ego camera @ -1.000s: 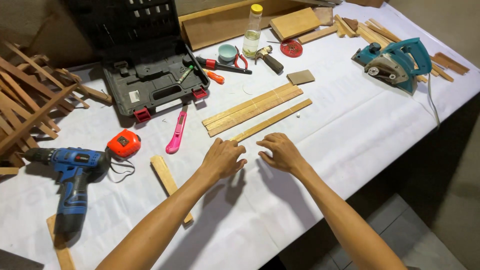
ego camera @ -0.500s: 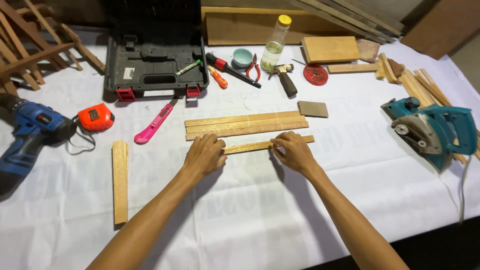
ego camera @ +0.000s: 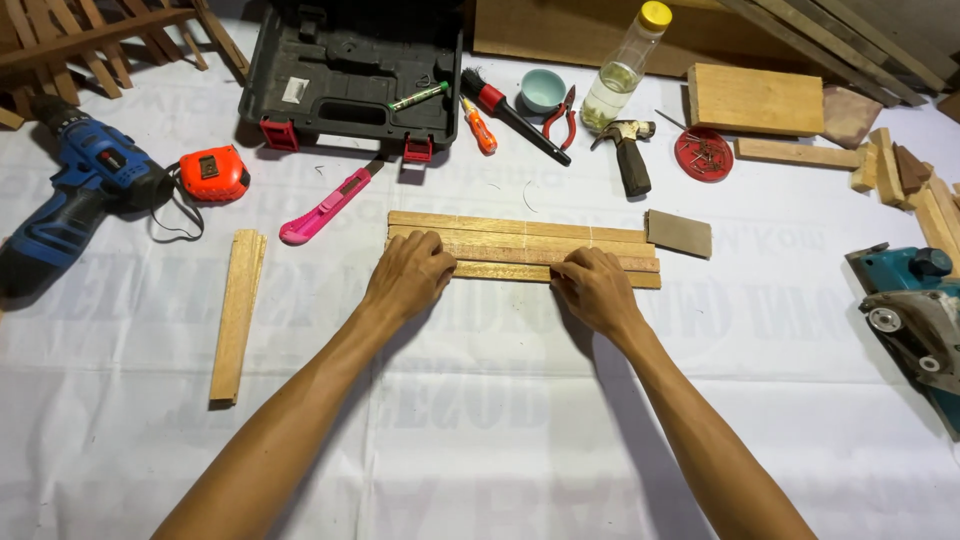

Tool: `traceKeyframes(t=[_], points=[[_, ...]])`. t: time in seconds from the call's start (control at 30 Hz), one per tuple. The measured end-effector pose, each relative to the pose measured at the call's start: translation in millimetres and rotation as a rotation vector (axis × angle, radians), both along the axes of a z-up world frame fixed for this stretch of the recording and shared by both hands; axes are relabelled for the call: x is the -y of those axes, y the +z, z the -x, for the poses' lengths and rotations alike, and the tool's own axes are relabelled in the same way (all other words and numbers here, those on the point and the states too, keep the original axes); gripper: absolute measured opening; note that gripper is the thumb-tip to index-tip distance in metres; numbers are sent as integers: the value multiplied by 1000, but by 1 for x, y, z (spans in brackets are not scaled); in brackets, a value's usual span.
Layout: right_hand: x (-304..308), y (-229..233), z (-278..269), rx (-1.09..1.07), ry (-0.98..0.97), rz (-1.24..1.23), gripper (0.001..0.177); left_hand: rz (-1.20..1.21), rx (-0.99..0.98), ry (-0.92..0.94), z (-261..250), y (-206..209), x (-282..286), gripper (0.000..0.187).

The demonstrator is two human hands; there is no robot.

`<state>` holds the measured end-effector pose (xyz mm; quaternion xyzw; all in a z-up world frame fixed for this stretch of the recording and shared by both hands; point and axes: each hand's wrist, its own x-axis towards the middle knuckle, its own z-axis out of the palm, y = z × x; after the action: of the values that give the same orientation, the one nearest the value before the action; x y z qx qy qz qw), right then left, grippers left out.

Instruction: Measuring and assembling wooden pieces for a project.

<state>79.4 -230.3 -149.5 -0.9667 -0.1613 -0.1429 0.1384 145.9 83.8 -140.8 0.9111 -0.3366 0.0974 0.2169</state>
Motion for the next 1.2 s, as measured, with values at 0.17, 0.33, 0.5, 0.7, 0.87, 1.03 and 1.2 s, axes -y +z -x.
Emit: traceKeyframes(t=[0.17, 0.33, 0.5, 0.7, 0.87, 1.03, 1.2], points=[[2, -1, -5, -8, -11, 6, 13, -10, -26, 20, -2, 4, 3, 5], [0, -10, -4, 64, -29, -26, 13, -24, -16, 15, -3, 8, 4, 5], [-8, -10, 6, 108, -75, -67, 12, -122, 68, 2, 8, 9, -2, 6], [-16, -2, 20, 93, -79, 15, 21, 0, 232, 34, 25, -5, -4, 17], [19, 1, 51, 99, -90, -126, 27, -27, 301, -120, 25, 0, 18, 28], [47, 7, 87, -59, -276, -187, 36, -22, 316, -274, 37, -19, 80, 19], [53, 9, 99, -99, -303, -264, 27, 59, 114, -357, 59, -4, 139, 14]])
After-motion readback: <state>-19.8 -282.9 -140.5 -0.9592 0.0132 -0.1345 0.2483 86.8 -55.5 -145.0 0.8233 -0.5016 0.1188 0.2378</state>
